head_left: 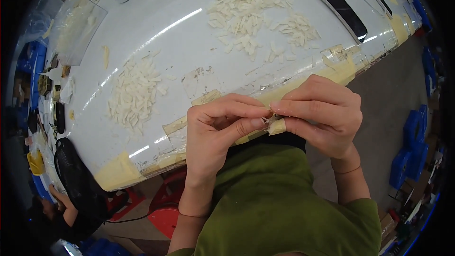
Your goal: Assembling and sorting small white plastic components at an industrial workbench.
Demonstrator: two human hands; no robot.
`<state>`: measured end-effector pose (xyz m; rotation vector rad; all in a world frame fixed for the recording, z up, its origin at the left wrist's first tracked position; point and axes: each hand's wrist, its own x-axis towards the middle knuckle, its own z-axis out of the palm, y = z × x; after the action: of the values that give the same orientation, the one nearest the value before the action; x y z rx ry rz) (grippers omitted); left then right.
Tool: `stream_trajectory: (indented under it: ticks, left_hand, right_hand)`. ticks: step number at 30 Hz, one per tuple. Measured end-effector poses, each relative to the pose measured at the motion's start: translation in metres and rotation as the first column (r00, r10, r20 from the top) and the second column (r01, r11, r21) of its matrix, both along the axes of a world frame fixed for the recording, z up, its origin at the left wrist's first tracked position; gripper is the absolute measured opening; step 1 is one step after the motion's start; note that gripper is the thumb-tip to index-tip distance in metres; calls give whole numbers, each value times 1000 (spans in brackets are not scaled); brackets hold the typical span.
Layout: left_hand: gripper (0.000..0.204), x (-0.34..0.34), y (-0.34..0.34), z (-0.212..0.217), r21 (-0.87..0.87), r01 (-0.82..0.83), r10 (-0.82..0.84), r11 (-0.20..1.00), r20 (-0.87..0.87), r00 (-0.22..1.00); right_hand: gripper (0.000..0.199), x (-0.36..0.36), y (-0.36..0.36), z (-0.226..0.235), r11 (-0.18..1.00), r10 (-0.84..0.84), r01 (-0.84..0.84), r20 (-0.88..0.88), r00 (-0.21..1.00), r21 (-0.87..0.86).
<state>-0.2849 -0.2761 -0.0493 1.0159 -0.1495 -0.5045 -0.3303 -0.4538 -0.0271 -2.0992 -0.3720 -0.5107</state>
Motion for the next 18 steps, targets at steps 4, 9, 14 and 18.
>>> stream_trajectory:
  ticks: [4, 9, 14, 18]
  left_hand:
    - [17, 4, 6, -7, -100, 88, -97, 991, -92, 991]
    - [16, 5, 10, -9, -164, 130, -160, 978, -181, 971]
    - [15, 3, 10, -13, -132, 105, -126, 986, -165, 978]
    - [15, 1, 8, -17, -163, 87, -117, 983, -181, 977]
  right_hand:
    - [25, 1, 4, -1, 1000, 10, -11, 27, 1000, 6]
    - [25, 1, 6, -4, 999, 10, -10, -1, 1000, 36]
    - [24, 1, 8, -5, 1000, 2, -2, 25, 1000, -7]
    - [23, -1, 10, -4, 999, -10, 13, 57, 998, -51]
